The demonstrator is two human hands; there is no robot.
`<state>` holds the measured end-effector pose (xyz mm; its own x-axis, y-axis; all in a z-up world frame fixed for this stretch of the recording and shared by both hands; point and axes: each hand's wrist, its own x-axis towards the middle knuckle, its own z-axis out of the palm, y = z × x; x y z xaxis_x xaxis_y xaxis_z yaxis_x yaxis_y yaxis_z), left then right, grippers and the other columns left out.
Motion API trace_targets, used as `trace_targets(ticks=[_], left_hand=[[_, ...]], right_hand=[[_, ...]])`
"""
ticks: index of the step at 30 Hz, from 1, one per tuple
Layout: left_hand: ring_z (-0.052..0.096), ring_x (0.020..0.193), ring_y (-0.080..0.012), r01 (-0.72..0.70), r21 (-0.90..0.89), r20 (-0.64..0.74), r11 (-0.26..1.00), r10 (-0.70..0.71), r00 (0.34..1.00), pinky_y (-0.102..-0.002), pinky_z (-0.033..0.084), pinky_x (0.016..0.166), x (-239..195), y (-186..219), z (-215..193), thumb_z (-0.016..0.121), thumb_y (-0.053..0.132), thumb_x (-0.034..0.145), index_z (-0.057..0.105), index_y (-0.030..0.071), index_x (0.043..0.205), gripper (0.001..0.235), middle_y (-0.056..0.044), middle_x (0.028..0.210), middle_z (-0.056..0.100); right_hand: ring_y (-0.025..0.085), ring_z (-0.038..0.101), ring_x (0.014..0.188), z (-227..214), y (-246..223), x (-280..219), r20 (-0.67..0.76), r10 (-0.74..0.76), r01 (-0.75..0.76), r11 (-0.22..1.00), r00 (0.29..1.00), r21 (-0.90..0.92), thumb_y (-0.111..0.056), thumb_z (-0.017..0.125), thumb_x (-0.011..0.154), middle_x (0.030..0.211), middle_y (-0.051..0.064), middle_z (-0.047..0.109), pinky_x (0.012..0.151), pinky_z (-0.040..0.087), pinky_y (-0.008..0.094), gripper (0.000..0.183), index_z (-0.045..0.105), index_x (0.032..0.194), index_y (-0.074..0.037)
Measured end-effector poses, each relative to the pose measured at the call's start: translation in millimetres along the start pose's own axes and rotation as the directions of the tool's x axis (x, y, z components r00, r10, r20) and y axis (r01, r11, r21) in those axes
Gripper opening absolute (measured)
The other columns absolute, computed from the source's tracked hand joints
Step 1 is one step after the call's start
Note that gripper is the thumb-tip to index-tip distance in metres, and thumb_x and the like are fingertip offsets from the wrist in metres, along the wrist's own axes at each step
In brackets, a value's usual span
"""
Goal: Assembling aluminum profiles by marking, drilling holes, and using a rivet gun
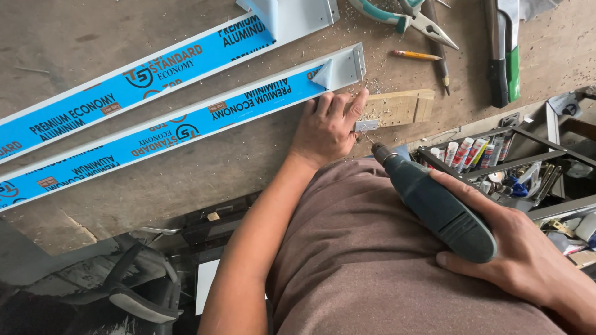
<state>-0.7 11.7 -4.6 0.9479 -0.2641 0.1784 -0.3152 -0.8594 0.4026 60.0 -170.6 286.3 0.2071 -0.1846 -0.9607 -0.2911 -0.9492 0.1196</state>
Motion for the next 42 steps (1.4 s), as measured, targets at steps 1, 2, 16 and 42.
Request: trace_targets(ticks=[1,2,16,42], left_hand=[[0.054,0.104,-0.0262,0.000,0.003,0.000,1.000,0.000,1.000,-0.040,0.043,0.079,0,0,-1,0.074,0.039,0.079,0.051,0.019,0.150,0.078,-0.005,0.114,0.060],[0.054,0.104,-0.0262,0.001,0.001,0.000,1.000,-0.001,1.000,-0.040,0.043,0.079,1,1,-3,0.074,0.039,0.079,0.051,0.019,0.150,0.078,-0.005,0.114,0.060],[0.053,0.104,-0.0256,0.015,0.004,-0.001,1.000,-0.015,1.000,-0.039,0.043,0.079,3,0,-7,0.071,0.041,0.082,0.054,0.020,0.147,0.071,-0.003,0.115,0.059],[0.053,0.105,-0.0247,0.011,-0.003,0.004,1.000,-0.011,1.000,-0.038,0.043,0.080,1,1,-6,0.069,0.037,0.081,0.054,0.021,0.147,0.070,-0.002,0.116,0.059]], right_hand=[[0.007,0.079,0.114,0,1,0,-0.003,-0.022,0.022,1.000,1.000,0.002,-0.029,0.093,0.053,0.137,-0.020,0.077,0.095,0.054,0.029,0.121,0.039,0.158,-0.056],[0.007,0.079,0.114,1,-1,0,-0.002,-0.020,0.020,1.000,1.000,0.001,-0.029,0.093,0.053,0.137,-0.020,0.077,0.095,0.054,0.029,0.121,0.039,0.158,-0.056],[0.012,0.080,0.114,3,-10,-3,-0.022,0.059,-0.061,0.996,0.998,-0.067,-0.029,0.093,0.054,0.139,-0.019,0.073,0.091,0.057,0.034,0.121,0.037,0.157,-0.059],[0.014,0.077,0.115,12,-22,-7,-0.050,0.013,-0.018,0.995,0.999,-0.099,-0.033,0.089,0.054,0.140,-0.015,0.070,0.088,0.059,0.034,0.118,0.038,0.157,-0.055]])
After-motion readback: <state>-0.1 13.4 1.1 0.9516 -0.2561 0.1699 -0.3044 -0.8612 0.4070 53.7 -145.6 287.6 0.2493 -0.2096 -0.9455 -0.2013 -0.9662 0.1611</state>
